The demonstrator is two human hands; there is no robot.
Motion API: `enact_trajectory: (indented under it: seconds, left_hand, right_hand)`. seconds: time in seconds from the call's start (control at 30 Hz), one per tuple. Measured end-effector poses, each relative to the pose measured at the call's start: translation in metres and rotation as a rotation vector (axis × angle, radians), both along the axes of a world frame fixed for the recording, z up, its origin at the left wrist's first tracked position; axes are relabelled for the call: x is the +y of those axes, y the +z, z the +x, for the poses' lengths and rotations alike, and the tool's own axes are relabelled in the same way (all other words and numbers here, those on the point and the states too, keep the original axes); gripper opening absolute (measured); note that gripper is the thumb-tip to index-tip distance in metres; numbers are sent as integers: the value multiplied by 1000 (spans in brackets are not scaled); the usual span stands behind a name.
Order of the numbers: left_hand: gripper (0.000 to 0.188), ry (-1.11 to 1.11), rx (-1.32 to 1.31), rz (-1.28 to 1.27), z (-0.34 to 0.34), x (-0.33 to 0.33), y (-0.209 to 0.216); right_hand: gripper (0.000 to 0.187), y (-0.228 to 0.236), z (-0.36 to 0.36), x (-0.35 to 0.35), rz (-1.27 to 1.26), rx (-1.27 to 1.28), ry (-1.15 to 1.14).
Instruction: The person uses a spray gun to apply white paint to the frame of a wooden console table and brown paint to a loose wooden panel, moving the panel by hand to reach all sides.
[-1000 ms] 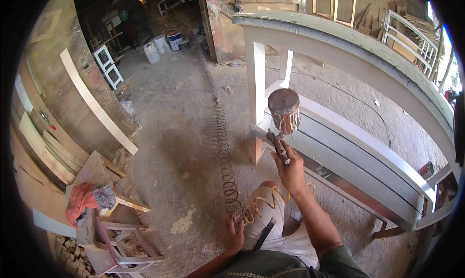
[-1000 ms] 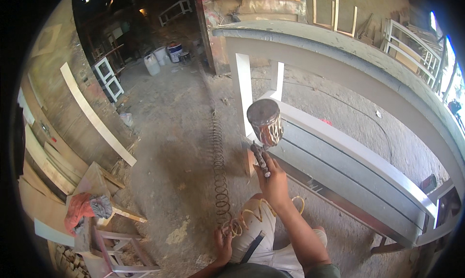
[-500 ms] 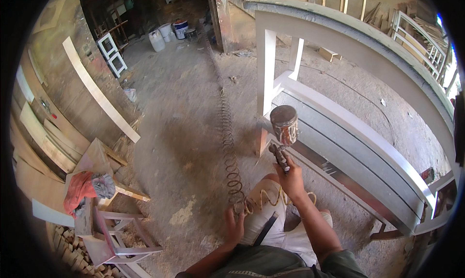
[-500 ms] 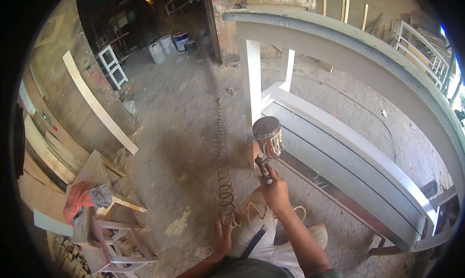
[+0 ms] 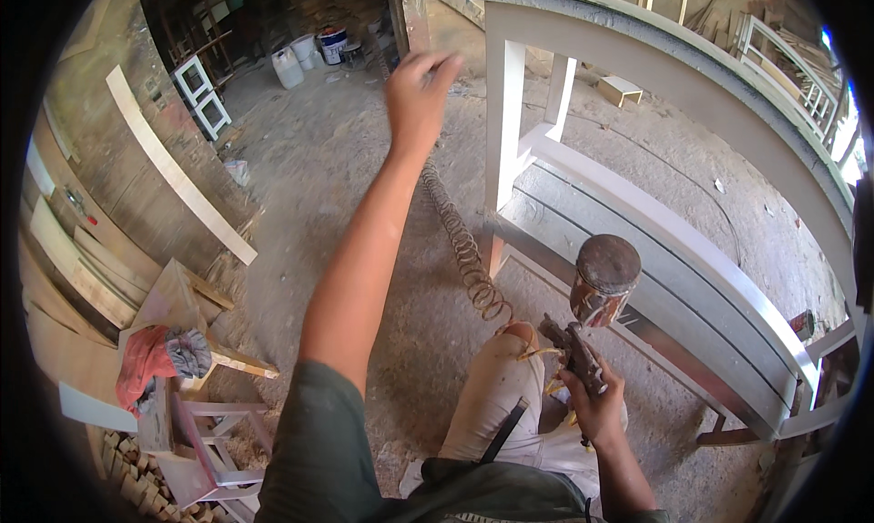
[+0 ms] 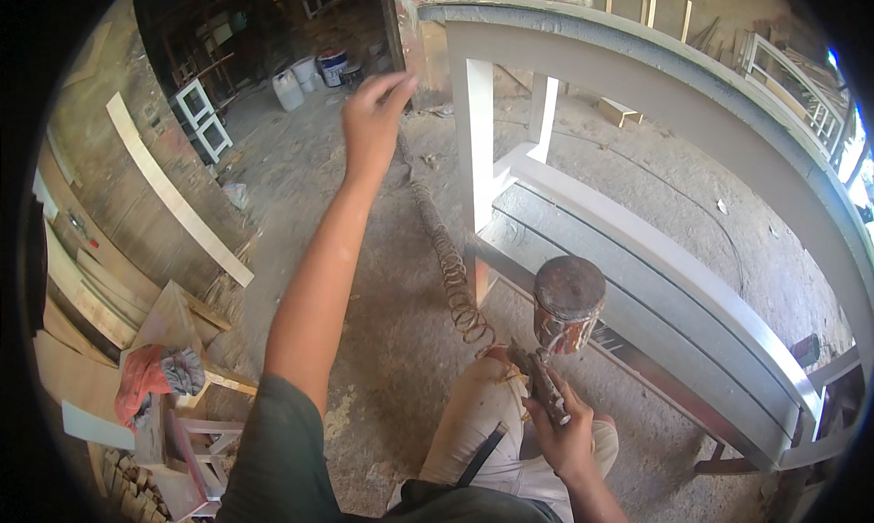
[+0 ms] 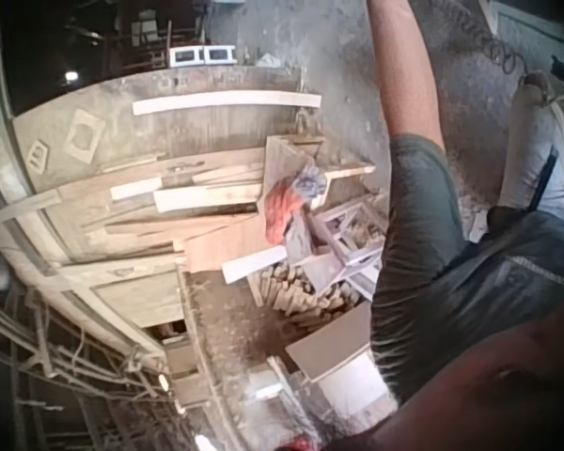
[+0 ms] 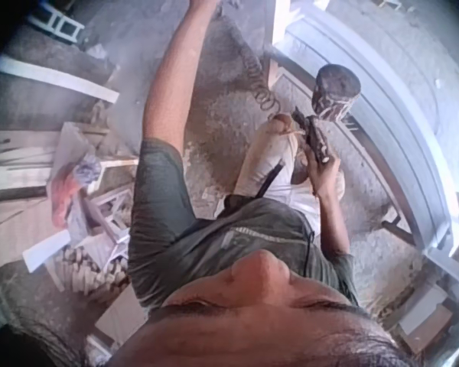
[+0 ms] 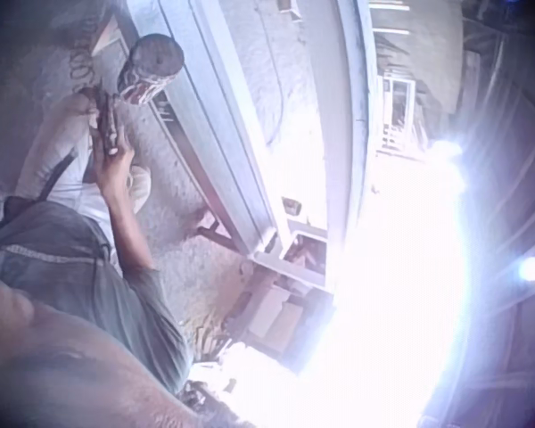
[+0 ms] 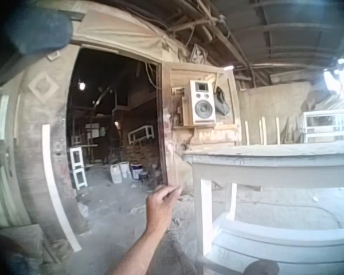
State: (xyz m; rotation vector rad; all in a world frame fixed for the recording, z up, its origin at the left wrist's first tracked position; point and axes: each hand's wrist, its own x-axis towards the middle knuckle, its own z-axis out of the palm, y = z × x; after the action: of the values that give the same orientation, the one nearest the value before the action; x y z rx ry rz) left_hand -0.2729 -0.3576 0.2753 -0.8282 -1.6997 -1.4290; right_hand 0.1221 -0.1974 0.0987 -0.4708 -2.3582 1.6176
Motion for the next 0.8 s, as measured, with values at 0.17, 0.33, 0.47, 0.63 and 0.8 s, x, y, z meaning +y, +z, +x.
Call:
enact_trajectory:
  seconds: [0.17,0.33,0.47,0.63,0.8]
  left_hand:
    - [29,-104,-241,143,-43,56,46]
    - [24,-199,-251,216,-68,71,53]
    - [21,-306,-317,230,-63,68,62]
    - [17,-285,-304,247,-62,66,64]
    - [16,-228,-250,167,-80,61,63]
  right_hand:
    - [54,6,16,2,-80,-95,-83]
    - [53,1,22,9,-92,-5,-98]
    - [53,1,27,13,-53,-25,-113]
    - [53,1,24,13,-80,-12,-102]
    - [54,4,23,11,-100,3,-98]
